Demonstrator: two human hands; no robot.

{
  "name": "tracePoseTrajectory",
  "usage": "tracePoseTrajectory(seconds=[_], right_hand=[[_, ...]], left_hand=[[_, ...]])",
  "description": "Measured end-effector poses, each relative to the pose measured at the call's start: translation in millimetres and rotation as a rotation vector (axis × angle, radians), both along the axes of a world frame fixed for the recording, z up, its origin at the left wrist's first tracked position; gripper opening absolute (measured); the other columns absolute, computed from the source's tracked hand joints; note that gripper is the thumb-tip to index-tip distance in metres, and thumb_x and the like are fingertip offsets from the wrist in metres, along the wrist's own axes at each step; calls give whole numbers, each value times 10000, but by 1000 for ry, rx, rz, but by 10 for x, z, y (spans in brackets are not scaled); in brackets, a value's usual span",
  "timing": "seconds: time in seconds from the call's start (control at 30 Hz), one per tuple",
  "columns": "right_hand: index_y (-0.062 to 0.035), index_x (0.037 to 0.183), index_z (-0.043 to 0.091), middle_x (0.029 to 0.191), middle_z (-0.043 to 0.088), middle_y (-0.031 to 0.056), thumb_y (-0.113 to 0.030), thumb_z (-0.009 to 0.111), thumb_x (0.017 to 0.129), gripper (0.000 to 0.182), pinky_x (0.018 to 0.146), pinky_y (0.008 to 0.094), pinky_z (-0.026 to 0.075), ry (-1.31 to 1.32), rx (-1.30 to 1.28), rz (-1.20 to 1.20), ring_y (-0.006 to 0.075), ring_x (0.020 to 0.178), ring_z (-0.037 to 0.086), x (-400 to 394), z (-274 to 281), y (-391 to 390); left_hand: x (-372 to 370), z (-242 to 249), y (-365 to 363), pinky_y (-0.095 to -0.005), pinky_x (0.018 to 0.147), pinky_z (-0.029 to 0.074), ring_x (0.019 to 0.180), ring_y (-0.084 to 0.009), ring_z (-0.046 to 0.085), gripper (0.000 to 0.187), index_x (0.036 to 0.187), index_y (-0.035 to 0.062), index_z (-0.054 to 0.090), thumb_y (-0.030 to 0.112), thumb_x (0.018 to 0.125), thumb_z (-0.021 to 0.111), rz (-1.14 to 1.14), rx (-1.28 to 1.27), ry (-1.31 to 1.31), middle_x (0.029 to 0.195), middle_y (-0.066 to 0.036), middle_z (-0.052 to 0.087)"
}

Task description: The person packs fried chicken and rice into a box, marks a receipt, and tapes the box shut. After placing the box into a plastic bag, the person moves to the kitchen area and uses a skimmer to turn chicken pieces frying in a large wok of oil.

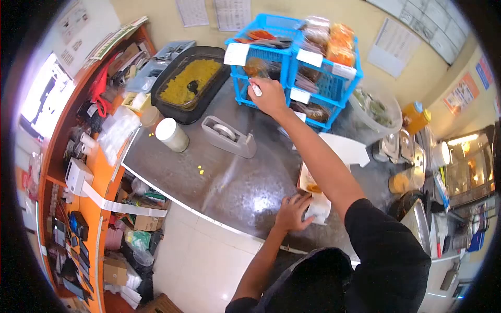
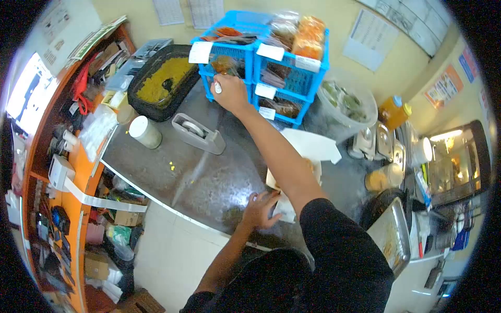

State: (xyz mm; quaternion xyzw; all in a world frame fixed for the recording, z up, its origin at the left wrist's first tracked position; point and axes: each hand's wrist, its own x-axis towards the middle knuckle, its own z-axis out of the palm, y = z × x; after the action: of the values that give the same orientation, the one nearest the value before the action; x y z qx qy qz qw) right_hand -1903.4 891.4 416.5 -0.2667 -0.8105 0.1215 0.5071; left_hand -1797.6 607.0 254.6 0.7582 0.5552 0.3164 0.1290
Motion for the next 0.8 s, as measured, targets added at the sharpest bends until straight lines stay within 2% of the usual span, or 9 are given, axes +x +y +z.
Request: tracePoseTrajectory(seconds=[0.13, 0.17, 0.23, 0.33, 0.43, 0.6, 0.7, 0.73, 0.8], right_hand=[[-88, 811, 704, 803, 666, 176, -212, 636, 711, 174, 704, 435, 511, -24, -49, 142, 359, 749, 636, -274, -188, 225], [-81, 788, 709, 769, 671, 162, -213, 642, 711, 167, 669, 393, 519, -48, -217, 133, 321, 708, 655, -237, -232, 96], [-63, 773, 707, 732, 678, 138, -215, 661, 713, 169, 627, 351, 518, 29, -573, 141, 270, 659, 666, 15, -181, -281], [-51, 801, 709, 725, 686, 122, -224, 693, 714, 195, 609, 325, 518, -53, -909, 228, 237, 627, 667, 471, -163, -677], [-25, 839, 701, 715, 687, 59, -195, 697, 765, 185, 609, 270, 501, -96, -613, 342, 119, 662, 633, 315, -128, -840], [-58, 840, 709, 794, 689, 155, -270, 714, 733, 237, 722, 350, 522, -178, -544, 351, 241, 719, 672, -623, -356, -576], [-63, 817, 712, 760, 684, 160, -316, 715, 721, 271, 740, 389, 523, -327, -541, 265, 267, 727, 674, -1032, -454, -508], [-44, 933, 697, 878, 682, 187, -383, 733, 703, 411, 820, 418, 498, -463, -566, 223, 309, 884, 657, -1140, -496, -485], [-16, 1038, 653, 983, 660, 204, -413, 743, 695, 532, 866, 428, 472, -606, -572, 162, 334, 990, 613, -1162, -614, -447]], left_hand=[[3, -92, 13, -477, 898, 341, 1132, -271, 482, 605, 1223, 107, 541, 483, 754, 611, 3, -28, 4, 1247, -75, 560], [-11, -17, 12, -476, 901, 334, 1129, -268, 477, 623, 1225, 93, 535, 483, 746, 616, 8, -60, 11, 1248, -76, 560], [-8, -50, 35, -574, 979, 262, 1200, -332, 435, 676, 1298, 141, 478, 504, 745, 617, -40, -165, -140, 1280, -90, 544], [-12, -1, 42, -563, 970, 271, 1194, -329, 435, 698, 1287, 134, 481, 504, 716, 638, -32, -154, -96, 1281, -99, 536], [-22, 46, 39, -494, 934, 306, 1157, -285, 440, 691, 1224, 57, 524, 502, 710, 644, -61, -65, -18, 1241, -101, 550], [-22, 45, 80, -473, 946, 313, 1165, -319, 446, 680, 1218, 56, 529, 481, 704, 659, -74, -26, -108, 1219, -127, 547], [-158, 231, 59, -468, 965, 306, 1167, -333, 445, 641, 1189, 57, 545, 449, 698, 671, -59, -127, -208, 1215, -146, 543], [-154, 304, 17, -468, 974, 301, 1168, -336, 444, 627, 1176, 57, 552, 437, 694, 677, -44, -183, -246, 1215, -151, 541], [-118, 169, -6, -472, 979, 318, 1157, -342, 462, 573, 1145, 59, 574, 381, 687, 695, -7, -162, -341, 1193, -162, 556]])
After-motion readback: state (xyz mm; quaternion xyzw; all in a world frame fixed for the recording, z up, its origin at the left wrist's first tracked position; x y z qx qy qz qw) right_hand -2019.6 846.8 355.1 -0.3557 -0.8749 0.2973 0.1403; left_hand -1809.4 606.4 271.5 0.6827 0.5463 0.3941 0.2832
